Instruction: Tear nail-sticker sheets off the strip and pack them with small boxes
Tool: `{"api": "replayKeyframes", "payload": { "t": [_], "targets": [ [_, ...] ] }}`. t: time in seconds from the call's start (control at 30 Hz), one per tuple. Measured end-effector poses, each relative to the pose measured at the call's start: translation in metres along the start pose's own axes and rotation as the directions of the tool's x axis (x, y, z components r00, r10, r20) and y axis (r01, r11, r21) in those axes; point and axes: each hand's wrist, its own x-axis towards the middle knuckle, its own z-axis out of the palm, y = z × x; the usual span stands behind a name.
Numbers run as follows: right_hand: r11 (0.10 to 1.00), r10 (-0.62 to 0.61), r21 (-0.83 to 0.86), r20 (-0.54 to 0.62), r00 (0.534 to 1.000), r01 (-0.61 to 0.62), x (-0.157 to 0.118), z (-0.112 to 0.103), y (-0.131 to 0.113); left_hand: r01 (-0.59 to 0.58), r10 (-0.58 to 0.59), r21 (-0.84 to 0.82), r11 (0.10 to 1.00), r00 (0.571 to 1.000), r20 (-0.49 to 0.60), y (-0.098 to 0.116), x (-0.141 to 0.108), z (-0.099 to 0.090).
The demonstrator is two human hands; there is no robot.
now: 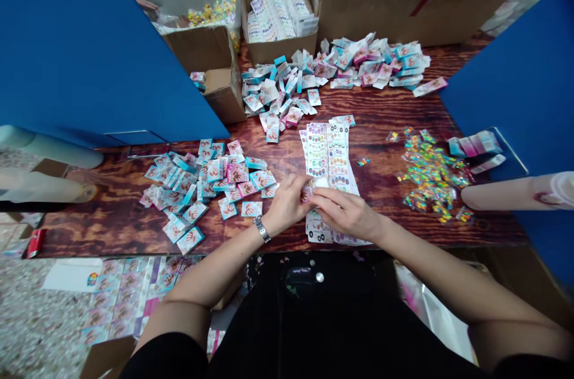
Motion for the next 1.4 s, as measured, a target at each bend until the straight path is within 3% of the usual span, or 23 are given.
{"api": "replayKeyframes", "payload": {
  "t": [0.17,0.37,0.5,0.63,0.77,0.87,1.03,1.1,1.27,1.4],
  "targets": [
    [0.985,0.07,0.155,0.034,0.997,-0.075,0.0,-0.001,0.007,-0.018,0.02,-0.052,0.998,0.999,0.032,0.003,-0.005,0.002],
    [0.879,0.258,0.398,0.062,0.964,-0.261,0.012,-0.003,0.009,-0.068,0.07,-0.097,0.993,0.998,0.01,0.002,-0.006,0.001],
    [0.848,0.234,0.461,0.119,0.965,-0.262,0.016,-0.007,0.012,-0.108,0.109,-0.161,0.981,0.994,-0.004,-0.002,-0.008,0.003],
    [0.794,0.368,0.463,0.146,0.918,-0.392,0.013,-0.005,0.012,-0.124,0.129,-0.209,0.97,0.992,0.014,-0.001,-0.008,0.003],
    [0.7,0.588,0.445,0.084,0.804,-0.558,0.008,0.008,0.004,-0.144,0.146,-0.167,0.975,0.989,0.0,0.001,-0.009,0.0],
    [0.635,0.686,0.443,0.055,0.726,-0.633,0.006,0.017,-0.007,-0.161,0.161,-0.048,0.986,0.987,-0.012,0.001,-0.01,0.002],
    [0.744,0.639,0.357,-0.133,0.757,-0.565,0.008,0.021,-0.025,-0.153,0.164,0.125,0.98,0.983,-0.087,0.005,-0.014,0.007],
    [0.675,0.687,0.457,-0.104,0.719,-0.579,0.011,0.021,-0.027,-0.131,0.149,0.144,0.981,0.981,-0.124,0.007,-0.014,0.007],
    [0.367,0.802,0.714,0.082,0.592,-0.596,0.016,0.023,-0.021,-0.095,0.123,0.169,0.981,0.979,-0.161,0.008,-0.016,0.009],
    [0.247,0.831,0.79,0.126,0.542,-0.562,0.017,0.032,-0.015,-0.086,0.129,0.208,0.974,0.971,-0.203,0.005,-0.019,0.013]
  ]
}}
